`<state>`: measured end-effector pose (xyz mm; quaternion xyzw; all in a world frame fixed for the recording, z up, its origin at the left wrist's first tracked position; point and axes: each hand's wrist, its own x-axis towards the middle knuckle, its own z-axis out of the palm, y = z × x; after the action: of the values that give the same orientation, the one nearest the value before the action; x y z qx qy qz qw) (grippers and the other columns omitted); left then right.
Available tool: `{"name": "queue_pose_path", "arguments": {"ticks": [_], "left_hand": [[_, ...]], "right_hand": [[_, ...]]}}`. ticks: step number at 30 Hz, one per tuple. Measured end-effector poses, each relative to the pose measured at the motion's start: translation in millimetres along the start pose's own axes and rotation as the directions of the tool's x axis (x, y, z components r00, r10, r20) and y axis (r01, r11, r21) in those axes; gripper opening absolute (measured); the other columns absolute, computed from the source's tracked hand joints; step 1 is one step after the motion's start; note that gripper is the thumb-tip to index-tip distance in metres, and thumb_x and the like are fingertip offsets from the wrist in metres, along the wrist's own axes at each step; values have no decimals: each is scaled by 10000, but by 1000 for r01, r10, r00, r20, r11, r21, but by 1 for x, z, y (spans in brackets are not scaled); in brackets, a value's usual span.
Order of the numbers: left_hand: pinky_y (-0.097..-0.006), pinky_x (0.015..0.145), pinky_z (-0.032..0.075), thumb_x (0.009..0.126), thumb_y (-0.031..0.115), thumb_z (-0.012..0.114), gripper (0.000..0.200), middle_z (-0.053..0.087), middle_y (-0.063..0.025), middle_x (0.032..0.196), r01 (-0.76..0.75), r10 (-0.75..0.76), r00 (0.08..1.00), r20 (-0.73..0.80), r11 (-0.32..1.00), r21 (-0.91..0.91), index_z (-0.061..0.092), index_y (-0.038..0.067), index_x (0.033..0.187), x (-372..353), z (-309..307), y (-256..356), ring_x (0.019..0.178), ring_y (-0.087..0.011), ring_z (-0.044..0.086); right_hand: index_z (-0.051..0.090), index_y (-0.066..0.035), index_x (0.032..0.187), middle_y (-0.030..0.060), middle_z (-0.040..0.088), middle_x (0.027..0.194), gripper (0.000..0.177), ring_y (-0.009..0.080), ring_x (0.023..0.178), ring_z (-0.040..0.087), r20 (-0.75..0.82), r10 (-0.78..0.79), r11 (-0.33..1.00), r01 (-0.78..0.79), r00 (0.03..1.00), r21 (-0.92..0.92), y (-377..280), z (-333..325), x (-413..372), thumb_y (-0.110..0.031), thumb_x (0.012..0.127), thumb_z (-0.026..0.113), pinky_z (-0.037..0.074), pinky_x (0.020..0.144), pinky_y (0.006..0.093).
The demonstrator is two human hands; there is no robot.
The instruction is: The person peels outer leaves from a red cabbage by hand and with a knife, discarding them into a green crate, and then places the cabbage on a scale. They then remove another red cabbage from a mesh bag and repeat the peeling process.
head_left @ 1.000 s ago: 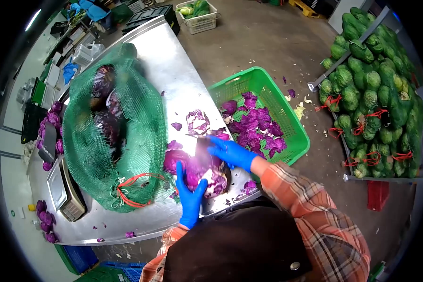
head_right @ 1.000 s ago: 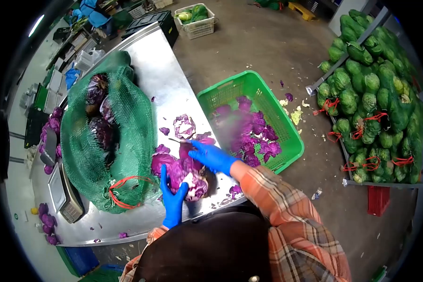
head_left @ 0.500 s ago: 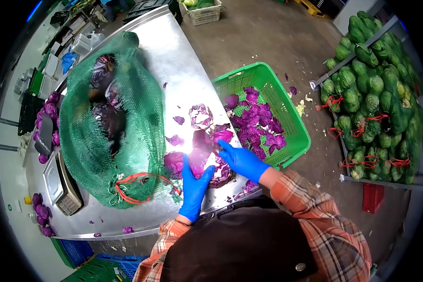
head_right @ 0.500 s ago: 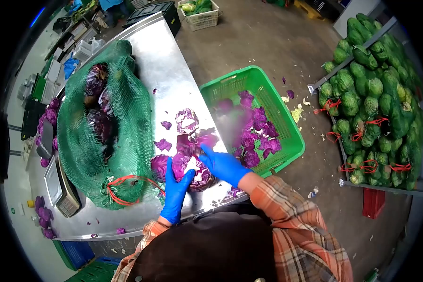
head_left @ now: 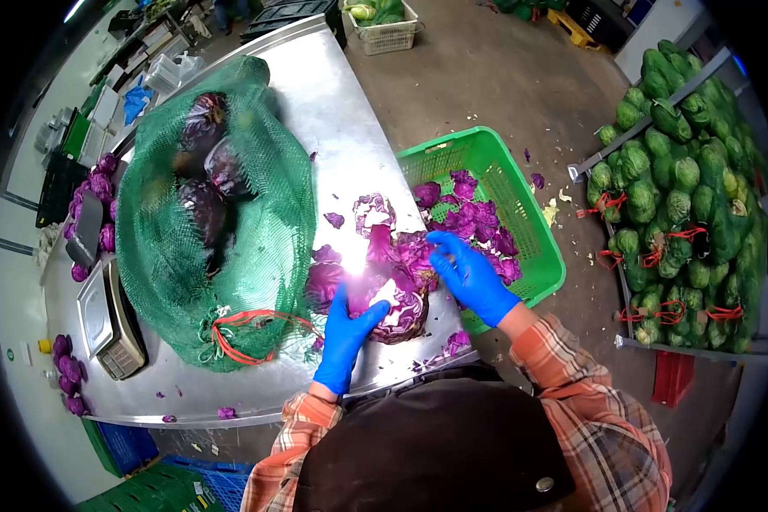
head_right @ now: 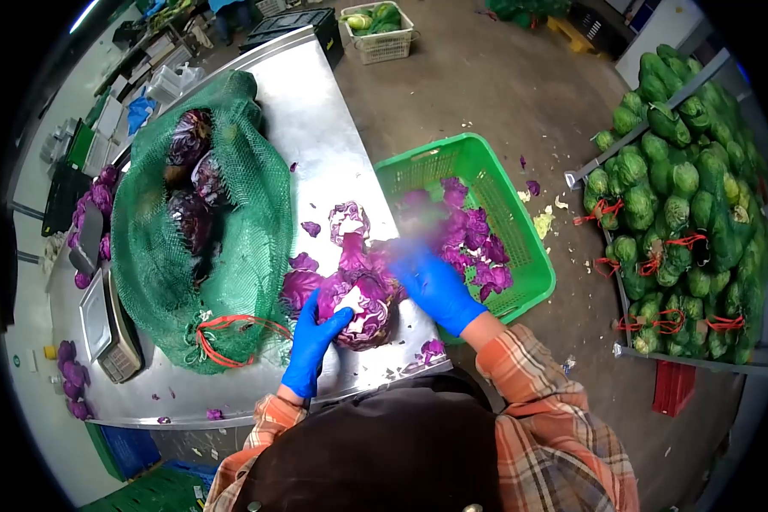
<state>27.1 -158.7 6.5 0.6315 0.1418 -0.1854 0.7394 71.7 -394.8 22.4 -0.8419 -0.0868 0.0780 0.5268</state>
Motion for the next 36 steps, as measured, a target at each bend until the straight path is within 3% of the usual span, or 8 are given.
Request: {"name": "queue_pose_path", "arguments": {"ticks": [3, 11, 16, 19, 23, 32, 33, 36], "left_hand": [[-344, 996, 444, 745, 154, 809, 919, 477, -196, 1351, 34, -34, 999, 10, 998, 50, 249, -58, 1443, -1, 11, 16, 1189, -245, 521], [-341, 976, 466, 771, 143, 787, 938, 477, -214, 1347, 7, -10, 999, 33, 996, 86, 184, -64, 1458, 15, 7, 6, 1167, -249, 539], [-348, 978, 461, 763, 149, 792, 905, 511, -205, 1318, -44, 37, 998, 56, 991, 130, 240, -54, 1451, 9, 0, 5, 1148, -242, 558], [-304, 955, 443, 799, 197, 758, 676, 560, -116, 1263, 13, -15, 999, 41, 999, 53, 434, 26, 1367, 9, 8, 15, 1112, -176, 548], [-298, 950, 447, 799, 191, 757, 672, 561, -112, 1263, 4, -7, 1000, 29, 997, 76, 435, 24, 1366, 14, 7, 10, 1101, -174, 556], [-301, 950, 452, 801, 181, 756, 730, 557, -139, 1258, -3, 2, 1000, 9, 996, 85, 381, -15, 1396, 22, -1, -7, 1094, -191, 564], [-304, 974, 441, 797, 163, 759, 780, 528, -152, 1307, 26, -28, 999, 44, 998, 50, 335, -18, 1425, 17, 2, 4, 1141, -195, 542], [-313, 1007, 423, 794, 137, 758, 828, 479, -169, 1366, -54, 41, 994, 103, 990, 132, 279, -19, 1452, 6, -1, 3, 1195, -206, 511]], "right_hand": [[427, -47, 1363, 218, 524, 1293, 525, 337, 1095, 590, 312, 138, 977, -77, 940, -200, -43, 3, 2, -383, 966, 495, 475, 895, 400], [504, -23, 1309, 218, 584, 1232, 555, 333, 1142, 569, 346, -100, 982, 148, 933, -116, 32, 49, 43, -454, 962, 466, 437, 968, 397], [544, -48, 1235, 196, 619, 1099, 461, 317, 1029, 605, 458, 415, 899, -432, 787, -73, -53, -6, 34, -417, 967, 476, 454, 897, 387], [596, -94, 1149, 190, 626, 1018, 388, 391, 854, 619, 137, -138, 985, 151, 981, -85, -9, 5, 11, -411, 961, 476, 495, 763, 438], [647, -93, 979, 186, 651, 878, 381, 403, 802, 609, 318, 105, 906, 41, 942, -421, -24, -32, -21, -418, 965, 449, 493, 714, 474], [647, -120, 1040, 158, 662, 828, 383, 319, 688, 633, 312, 101, 933, 19, 945, -360, 38, -12, -13, -440, 962, 450, 502, 632, 409], [645, -64, 929, 119, 618, 709, 451, 222, 616, 602, 316, 449, 889, -452, 836, -70, 38, -9, -9, -468, 945, 446, 482, 546, 378], [657, -54, 955, 70, 604, 728, 411, 171, 592, 549, 154, 563, 818, -574, 812, 36, 43, -32, 9, -443, 915, 530, 462, 521, 346]]}}
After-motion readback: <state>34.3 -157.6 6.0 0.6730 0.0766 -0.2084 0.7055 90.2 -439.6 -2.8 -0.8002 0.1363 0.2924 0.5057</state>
